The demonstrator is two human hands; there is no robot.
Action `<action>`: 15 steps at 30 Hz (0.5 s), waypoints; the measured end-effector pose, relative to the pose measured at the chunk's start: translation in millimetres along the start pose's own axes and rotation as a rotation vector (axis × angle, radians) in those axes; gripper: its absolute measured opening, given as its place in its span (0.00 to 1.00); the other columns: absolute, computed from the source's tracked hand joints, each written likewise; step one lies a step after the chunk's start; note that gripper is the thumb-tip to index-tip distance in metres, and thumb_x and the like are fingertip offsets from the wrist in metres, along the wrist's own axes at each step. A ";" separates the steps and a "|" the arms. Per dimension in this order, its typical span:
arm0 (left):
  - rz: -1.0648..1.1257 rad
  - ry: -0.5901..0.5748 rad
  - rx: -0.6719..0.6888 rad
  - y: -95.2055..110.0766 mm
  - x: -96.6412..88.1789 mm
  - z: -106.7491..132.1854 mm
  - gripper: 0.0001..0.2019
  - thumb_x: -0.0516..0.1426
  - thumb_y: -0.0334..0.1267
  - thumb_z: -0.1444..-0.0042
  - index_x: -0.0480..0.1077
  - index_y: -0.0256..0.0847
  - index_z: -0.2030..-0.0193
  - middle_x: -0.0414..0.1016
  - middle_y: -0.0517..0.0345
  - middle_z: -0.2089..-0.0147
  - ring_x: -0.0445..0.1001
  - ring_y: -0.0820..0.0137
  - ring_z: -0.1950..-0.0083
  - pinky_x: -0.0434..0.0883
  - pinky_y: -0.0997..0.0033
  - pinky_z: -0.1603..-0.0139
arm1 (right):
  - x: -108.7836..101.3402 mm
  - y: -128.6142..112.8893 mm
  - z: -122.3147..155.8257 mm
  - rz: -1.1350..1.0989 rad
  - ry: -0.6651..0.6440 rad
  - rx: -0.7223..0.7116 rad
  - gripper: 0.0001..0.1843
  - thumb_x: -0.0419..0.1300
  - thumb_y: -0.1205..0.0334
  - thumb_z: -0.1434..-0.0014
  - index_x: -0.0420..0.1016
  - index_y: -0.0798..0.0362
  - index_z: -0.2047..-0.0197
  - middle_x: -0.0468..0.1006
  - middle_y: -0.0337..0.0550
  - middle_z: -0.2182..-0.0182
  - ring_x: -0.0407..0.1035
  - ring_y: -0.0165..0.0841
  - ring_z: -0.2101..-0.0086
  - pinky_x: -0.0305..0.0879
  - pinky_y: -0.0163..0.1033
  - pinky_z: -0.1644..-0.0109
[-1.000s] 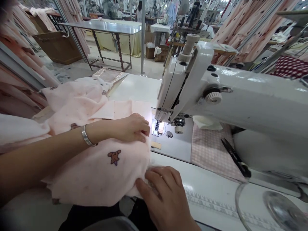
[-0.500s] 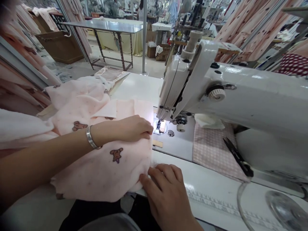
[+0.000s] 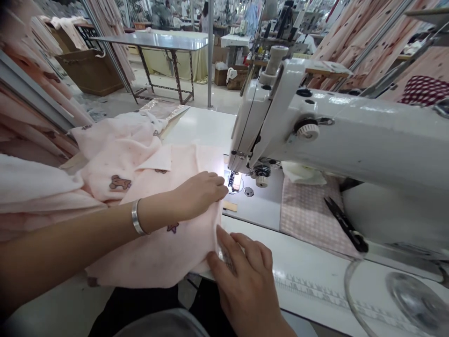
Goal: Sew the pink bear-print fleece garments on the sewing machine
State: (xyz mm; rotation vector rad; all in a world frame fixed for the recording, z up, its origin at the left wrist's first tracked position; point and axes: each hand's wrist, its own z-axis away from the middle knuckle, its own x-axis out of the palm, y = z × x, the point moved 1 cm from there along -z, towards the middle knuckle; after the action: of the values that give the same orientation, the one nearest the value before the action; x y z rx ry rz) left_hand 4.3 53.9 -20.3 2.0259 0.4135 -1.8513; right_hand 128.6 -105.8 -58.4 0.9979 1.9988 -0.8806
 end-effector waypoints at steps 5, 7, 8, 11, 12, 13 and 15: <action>0.011 -0.056 -0.046 18.9 11.3 26.1 0.06 0.52 0.25 0.46 0.68 0.34 0.63 0.70 0.51 0.61 0.68 0.66 0.60 0.64 0.67 0.60 | 2.2 2.1 4.6 -0.017 -0.030 0.035 0.09 0.53 0.68 0.41 0.73 0.48 0.62 0.76 0.39 0.51 0.64 0.41 0.55 0.51 0.47 0.54; 0.026 0.010 -0.045 21.4 18.7 39.6 0.10 0.51 0.31 0.40 0.67 0.34 0.53 0.69 0.47 0.51 0.67 0.62 0.51 0.63 0.59 0.48 | 2.5 4.9 5.1 -0.019 -0.055 0.034 0.08 0.54 0.67 0.42 0.73 0.48 0.61 0.77 0.37 0.52 0.64 0.40 0.56 0.51 0.47 0.54; 0.042 0.047 -0.046 20.7 21.7 44.1 0.13 0.50 0.35 0.38 0.64 0.34 0.48 0.67 0.47 0.47 0.65 0.61 0.46 0.59 0.55 0.44 | 2.5 7.0 4.3 -0.014 -0.068 0.026 0.08 0.54 0.67 0.42 0.73 0.47 0.61 0.77 0.37 0.52 0.64 0.40 0.56 0.51 0.47 0.54; 0.123 0.063 -0.053 11.4 27.0 43.5 0.16 0.46 0.40 0.34 0.60 0.37 0.43 0.63 0.49 0.41 0.62 0.62 0.41 0.53 0.52 0.38 | 2.3 16.6 -4.4 0.030 -0.105 -0.009 0.09 0.54 0.68 0.42 0.73 0.47 0.61 0.77 0.37 0.53 0.64 0.40 0.57 0.51 0.48 0.53; 0.148 0.054 -0.053 6.9 27.4 39.1 0.16 0.46 0.40 0.34 0.61 0.38 0.43 0.64 0.51 0.41 0.63 0.63 0.41 0.53 0.52 0.38 | 1.9 20.6 -9.2 0.049 -0.108 -0.022 0.09 0.54 0.69 0.42 0.73 0.47 0.61 0.77 0.38 0.53 0.65 0.40 0.57 0.51 0.48 0.53; 0.167 0.054 -0.054 2.4 27.3 33.3 0.16 0.46 0.40 0.34 0.61 0.38 0.44 0.64 0.51 0.42 0.63 0.63 0.42 0.53 0.52 0.38 | 1.4 24.7 -14.4 0.068 -0.111 -0.032 0.09 0.54 0.69 0.42 0.73 0.48 0.62 0.78 0.38 0.54 0.65 0.40 0.57 0.51 0.48 0.54; 0.191 0.071 -0.051 -5.6 27.0 21.0 0.15 0.46 0.41 0.34 0.62 0.38 0.45 0.65 0.52 0.43 0.64 0.63 0.43 0.54 0.52 0.39 | 0.2 32.8 -24.7 0.096 -0.121 -0.046 0.10 0.53 0.70 0.42 0.73 0.48 0.63 0.78 0.39 0.55 0.65 0.40 0.58 0.51 0.47 0.55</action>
State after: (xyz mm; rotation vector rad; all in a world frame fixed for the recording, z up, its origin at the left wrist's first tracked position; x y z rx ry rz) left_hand -14.3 48.7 -49.1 2.0252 0.2725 -1.6441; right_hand 149.1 -70.4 -54.4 0.9832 1.8465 -0.8198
